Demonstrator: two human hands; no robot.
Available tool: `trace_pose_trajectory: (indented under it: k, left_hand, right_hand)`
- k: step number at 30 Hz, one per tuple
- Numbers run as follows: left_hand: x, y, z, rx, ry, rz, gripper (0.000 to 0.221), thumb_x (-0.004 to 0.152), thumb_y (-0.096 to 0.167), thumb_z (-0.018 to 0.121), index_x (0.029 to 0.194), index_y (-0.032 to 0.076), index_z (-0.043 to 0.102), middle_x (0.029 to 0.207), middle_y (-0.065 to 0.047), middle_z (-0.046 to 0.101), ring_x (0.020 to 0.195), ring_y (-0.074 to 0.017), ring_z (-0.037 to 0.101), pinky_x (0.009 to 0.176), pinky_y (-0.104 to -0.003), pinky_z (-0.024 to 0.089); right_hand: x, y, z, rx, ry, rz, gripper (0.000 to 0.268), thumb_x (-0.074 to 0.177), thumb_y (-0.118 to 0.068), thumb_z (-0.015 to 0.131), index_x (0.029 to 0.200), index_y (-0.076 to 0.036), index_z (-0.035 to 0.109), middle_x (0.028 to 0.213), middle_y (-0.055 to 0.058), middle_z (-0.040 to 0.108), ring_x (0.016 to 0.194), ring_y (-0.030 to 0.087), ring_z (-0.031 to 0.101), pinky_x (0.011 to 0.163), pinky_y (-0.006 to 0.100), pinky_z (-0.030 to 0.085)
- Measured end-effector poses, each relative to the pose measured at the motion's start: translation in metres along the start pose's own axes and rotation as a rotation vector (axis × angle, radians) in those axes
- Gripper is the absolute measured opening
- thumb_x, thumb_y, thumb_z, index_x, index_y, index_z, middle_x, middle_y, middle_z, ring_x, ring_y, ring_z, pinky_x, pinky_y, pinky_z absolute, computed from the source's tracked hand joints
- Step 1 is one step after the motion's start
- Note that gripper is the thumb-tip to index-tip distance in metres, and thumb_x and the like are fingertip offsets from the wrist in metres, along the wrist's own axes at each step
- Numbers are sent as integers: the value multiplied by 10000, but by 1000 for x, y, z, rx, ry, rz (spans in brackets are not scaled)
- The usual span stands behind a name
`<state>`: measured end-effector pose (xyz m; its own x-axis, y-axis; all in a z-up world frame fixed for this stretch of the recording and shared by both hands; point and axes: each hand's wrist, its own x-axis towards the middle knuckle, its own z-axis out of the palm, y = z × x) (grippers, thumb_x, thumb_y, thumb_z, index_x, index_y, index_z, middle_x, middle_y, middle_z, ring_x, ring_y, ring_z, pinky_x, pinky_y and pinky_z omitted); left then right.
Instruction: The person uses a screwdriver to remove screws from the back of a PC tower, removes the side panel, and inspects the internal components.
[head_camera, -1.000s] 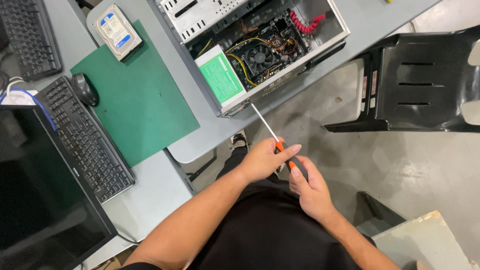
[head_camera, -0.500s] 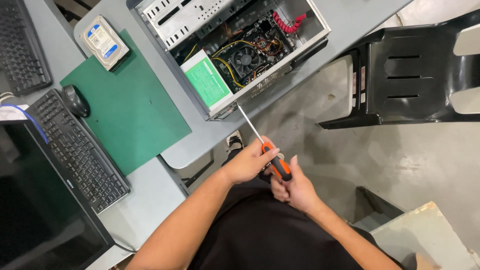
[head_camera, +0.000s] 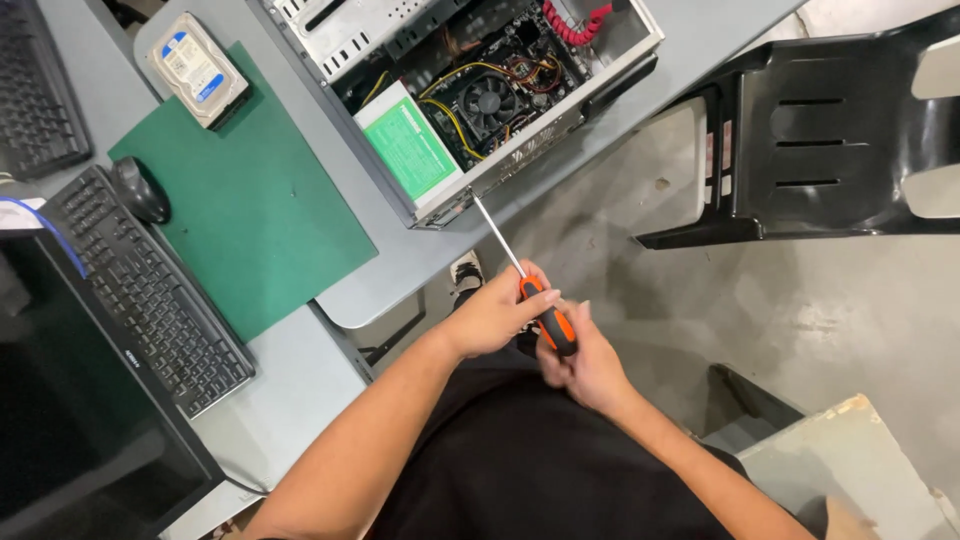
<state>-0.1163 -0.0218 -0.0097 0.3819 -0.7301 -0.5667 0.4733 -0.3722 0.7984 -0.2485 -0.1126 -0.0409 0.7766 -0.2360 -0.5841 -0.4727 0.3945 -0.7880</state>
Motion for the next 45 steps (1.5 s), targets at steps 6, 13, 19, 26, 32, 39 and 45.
trace_pose_trajectory:
  k: [6,13,19,26,32,39,45]
  left_hand:
    - [0,-20,-8,-72,-50,-7,213,895,202,527,1050,75,454,778,-19,485,734,-90,483,649,-196,436]
    - [3,-4,-4,-45,57,-21,177,863,233,592,883,59,570,633,3,562,569,-24,486,487,-130,381]
    - [13,-31,-8,-71,7,41,243,854,89,513,1095,73,487,757,-5,460,659,-67,460,570,-174,415]
    - [-3,14,-9,-15,94,42,249,824,199,633,1014,53,561,571,5,500,493,-33,420,454,-154,319]
    - [17,-30,-14,-77,57,59,221,852,124,558,1064,62,547,809,-46,619,677,-73,556,581,-156,419]
    - [3,7,-10,138,21,25,289,788,251,641,1031,105,586,636,-17,542,550,-77,490,500,-200,385]
    - [14,-17,-5,-32,-50,45,171,839,146,569,996,79,574,576,-6,548,530,-44,464,504,-154,356]
  right_hand:
    - [5,14,-4,-27,84,-38,239,858,-256,513,997,-65,479,535,82,418,415,187,393,397,273,346]
    - [0,-2,-4,-436,194,-167,370,778,-259,657,1018,-127,407,836,102,609,763,234,550,730,371,440]
    - [8,18,-7,-56,108,-112,272,869,-246,529,1049,-41,528,563,55,488,396,118,450,347,212,372]
    - [9,2,-7,-552,310,-157,364,754,-195,680,986,-149,404,754,58,581,660,208,540,611,309,415]
    - [8,-6,6,370,108,114,544,959,-448,214,886,-1,516,436,84,331,282,116,230,250,190,181]
    - [10,5,-8,-443,275,-196,375,745,-207,704,977,-130,420,718,80,567,575,197,497,521,296,397]
    - [19,22,-11,277,31,-110,303,943,-390,330,1059,-121,406,514,64,376,374,127,327,327,190,250]
